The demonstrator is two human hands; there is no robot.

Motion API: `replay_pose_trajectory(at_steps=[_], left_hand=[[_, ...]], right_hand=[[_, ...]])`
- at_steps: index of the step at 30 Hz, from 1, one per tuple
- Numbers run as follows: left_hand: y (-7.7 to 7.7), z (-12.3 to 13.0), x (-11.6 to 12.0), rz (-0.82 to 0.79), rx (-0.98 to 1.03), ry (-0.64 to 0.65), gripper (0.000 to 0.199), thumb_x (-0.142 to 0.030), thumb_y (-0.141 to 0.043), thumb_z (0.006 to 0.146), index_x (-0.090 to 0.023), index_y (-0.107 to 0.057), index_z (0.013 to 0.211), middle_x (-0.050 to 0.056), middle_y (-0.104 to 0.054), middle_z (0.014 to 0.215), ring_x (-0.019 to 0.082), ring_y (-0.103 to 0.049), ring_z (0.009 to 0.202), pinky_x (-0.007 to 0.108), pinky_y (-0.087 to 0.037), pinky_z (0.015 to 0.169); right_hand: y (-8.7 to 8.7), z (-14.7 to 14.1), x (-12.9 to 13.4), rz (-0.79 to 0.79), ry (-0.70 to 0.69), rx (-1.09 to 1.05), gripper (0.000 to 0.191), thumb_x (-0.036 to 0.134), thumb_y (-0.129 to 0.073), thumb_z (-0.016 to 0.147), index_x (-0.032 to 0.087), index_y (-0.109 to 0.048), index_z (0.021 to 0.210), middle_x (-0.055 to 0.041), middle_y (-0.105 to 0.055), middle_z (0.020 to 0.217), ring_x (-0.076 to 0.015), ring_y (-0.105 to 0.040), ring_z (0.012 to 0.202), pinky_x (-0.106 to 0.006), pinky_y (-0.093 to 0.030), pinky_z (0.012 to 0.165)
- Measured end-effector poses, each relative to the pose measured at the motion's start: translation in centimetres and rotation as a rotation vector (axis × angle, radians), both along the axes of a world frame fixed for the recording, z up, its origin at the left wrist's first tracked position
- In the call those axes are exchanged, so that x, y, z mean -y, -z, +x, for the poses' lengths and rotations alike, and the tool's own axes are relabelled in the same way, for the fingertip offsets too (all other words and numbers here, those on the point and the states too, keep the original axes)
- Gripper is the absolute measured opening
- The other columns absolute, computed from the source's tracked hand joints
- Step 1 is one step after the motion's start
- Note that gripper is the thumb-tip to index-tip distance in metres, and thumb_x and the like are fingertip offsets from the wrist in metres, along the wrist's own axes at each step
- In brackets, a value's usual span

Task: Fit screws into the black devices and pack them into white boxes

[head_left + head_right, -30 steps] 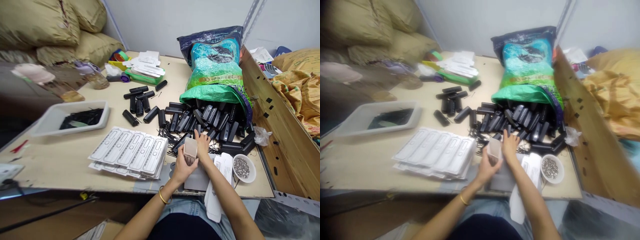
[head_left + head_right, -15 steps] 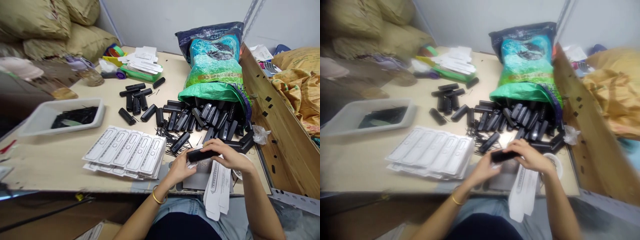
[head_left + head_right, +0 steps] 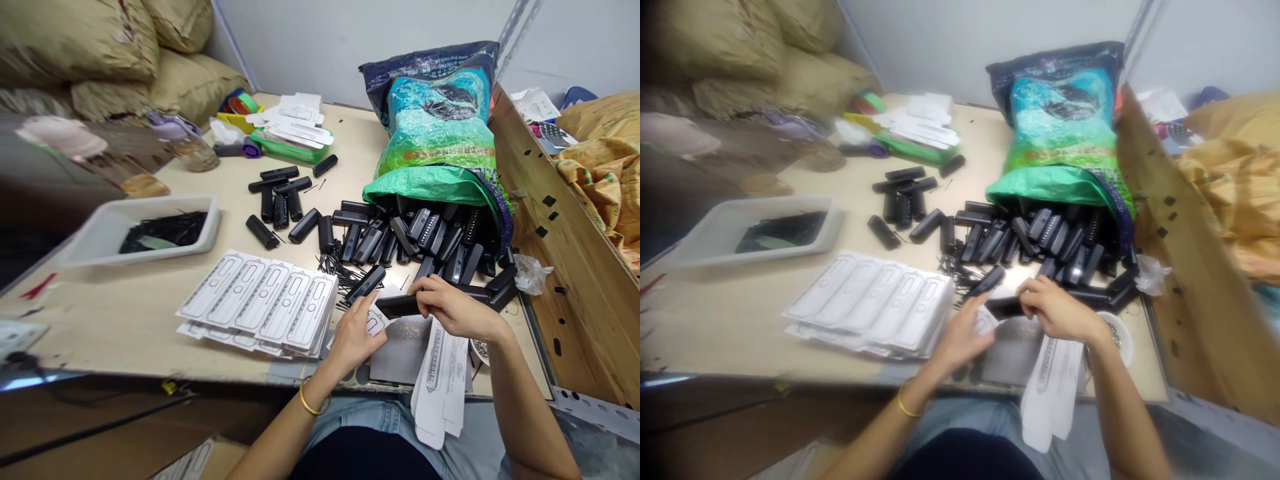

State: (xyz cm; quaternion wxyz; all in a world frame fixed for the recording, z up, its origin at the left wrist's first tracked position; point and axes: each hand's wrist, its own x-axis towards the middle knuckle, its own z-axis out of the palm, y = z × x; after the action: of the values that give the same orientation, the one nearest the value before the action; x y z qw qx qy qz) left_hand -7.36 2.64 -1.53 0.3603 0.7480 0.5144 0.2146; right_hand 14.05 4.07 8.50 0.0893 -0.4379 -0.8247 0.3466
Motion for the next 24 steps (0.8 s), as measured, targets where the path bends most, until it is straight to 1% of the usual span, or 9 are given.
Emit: replay_pose_trajectory(at_steps=[4, 7, 10, 12, 15, 19, 21, 22, 24], left_hand=[[0.1, 0.8, 0.3, 0.019, 0.104, 0.080, 0.067, -0.017, -0.060, 0.063, -0.018, -0.045, 0.129, 0.010, -0.056, 0.117, 0.027, -0.054, 0.108, 0.042, -0.044, 0.094], [0.7, 0.9, 0.3, 0.007, 0.186, -0.090, 0.065, -0.018, -0.060, 0.066, -0.016, -0.044, 0.129, 0.012, -0.056, 0.120, 0.026, -0.054, 0.111, 0.041, -0.044, 0.097], [0.9, 0.2, 0.1, 0.036, 0.210, -0.222, 0.063, -0.020, -0.061, 0.068, -0.016, -0.045, 0.129, 0.011, -0.057, 0.121, 0.025, -0.055, 0.112, 0.040, -0.043, 0.098], [0.6, -0.1, 0.1, 0.059, 0.240, -0.269, 0.063, -0.022, -0.062, 0.069, -0.016, -0.044, 0.129, 0.011, -0.058, 0.121, 0.025, -0.055, 0.112, 0.039, -0.043, 0.099], [-0.1, 0.5, 0.4, 0.060, 0.315, -0.276, 0.068, -0.025, -0.064, 0.070, -0.015, -0.040, 0.133, 0.011, -0.058, 0.122, 0.025, -0.055, 0.112, 0.038, -0.043, 0.099], [-0.4, 2.7, 0.7, 0.001, 0.383, -0.222, 0.072, -0.027, -0.064, 0.071, -0.015, -0.036, 0.136, 0.013, -0.057, 0.124, 0.026, -0.055, 0.114, 0.040, -0.042, 0.101], [-0.3, 3.7, 0.7, -0.002, 0.386, -0.208, 0.072, -0.025, -0.064, 0.072, -0.016, -0.034, 0.137, 0.013, -0.053, 0.129, 0.026, -0.052, 0.119, 0.042, -0.039, 0.104], [-0.2, 4.0, 0.7, 0.002, 0.384, -0.200, 0.073, -0.024, -0.063, 0.073, -0.017, -0.033, 0.138, 0.013, -0.051, 0.132, 0.026, -0.049, 0.122, 0.042, -0.036, 0.106], [-0.1, 4.7, 0.7, 0.003, 0.386, -0.169, 0.075, -0.022, -0.062, 0.073, -0.018, -0.029, 0.140, 0.013, -0.044, 0.140, 0.026, -0.042, 0.129, 0.043, -0.032, 0.109]], right_hand=[[1.9, -1.3, -0.9, -0.044, -0.001, -0.123, 0.021, 0.006, -0.044, 0.082, 0.022, -0.056, 0.090, -0.0028, -0.061, 0.094, -0.0181, -0.052, 0.090, -0.031, -0.042, 0.081], [4.7, -2.0, -2.4, 0.056, 0.174, -0.184, 0.021, 0.016, -0.040, 0.091, 0.022, -0.053, 0.107, -0.0042, -0.061, 0.104, -0.0169, -0.055, 0.093, -0.029, -0.044, 0.081], [7.8, -2.3, -3.9, 0.193, 0.304, 0.173, 0.023, 0.012, -0.037, 0.091, 0.017, -0.057, 0.102, -0.0100, -0.063, 0.101, -0.0212, -0.055, 0.096, -0.033, -0.043, 0.081], [9.7, -2.9, -4.5, 0.214, 0.232, 0.411, 0.021, 0.006, -0.042, 0.086, 0.012, -0.062, 0.091, -0.0153, -0.064, 0.098, -0.0255, -0.054, 0.099, -0.036, -0.042, 0.082], [11.5, -3.9, -4.7, 0.194, 0.156, 0.462, 0.016, 0.004, -0.050, 0.081, 0.011, -0.064, 0.078, -0.0163, -0.067, 0.089, -0.0256, -0.056, 0.097, -0.034, -0.042, 0.080], [11.1, -2.7, -4.6, 0.200, 0.215, 0.405, 0.010, 0.009, -0.054, 0.080, 0.013, -0.063, 0.078, -0.0114, -0.068, 0.084, -0.0211, -0.059, 0.085, -0.029, -0.045, 0.073], [9.6, -0.9, -3.9, 0.238, 0.359, 0.304, 0.011, 0.014, -0.049, 0.085, 0.014, -0.060, 0.084, -0.0093, -0.068, 0.083, -0.0182, -0.060, 0.078, -0.027, -0.046, 0.069], [8.7, 0.0, -3.2, 0.264, 0.453, 0.205, 0.014, 0.016, -0.045, 0.088, 0.014, -0.058, 0.088, -0.0080, -0.067, 0.084, -0.0166, -0.060, 0.076, -0.027, -0.047, 0.068], [6.8, 1.1, -1.4, 0.337, 0.776, -0.333, 0.011, 0.024, -0.047, 0.089, 0.016, -0.055, 0.089, -0.0050, -0.066, 0.083, -0.0146, -0.061, 0.072, -0.027, -0.049, 0.066]])
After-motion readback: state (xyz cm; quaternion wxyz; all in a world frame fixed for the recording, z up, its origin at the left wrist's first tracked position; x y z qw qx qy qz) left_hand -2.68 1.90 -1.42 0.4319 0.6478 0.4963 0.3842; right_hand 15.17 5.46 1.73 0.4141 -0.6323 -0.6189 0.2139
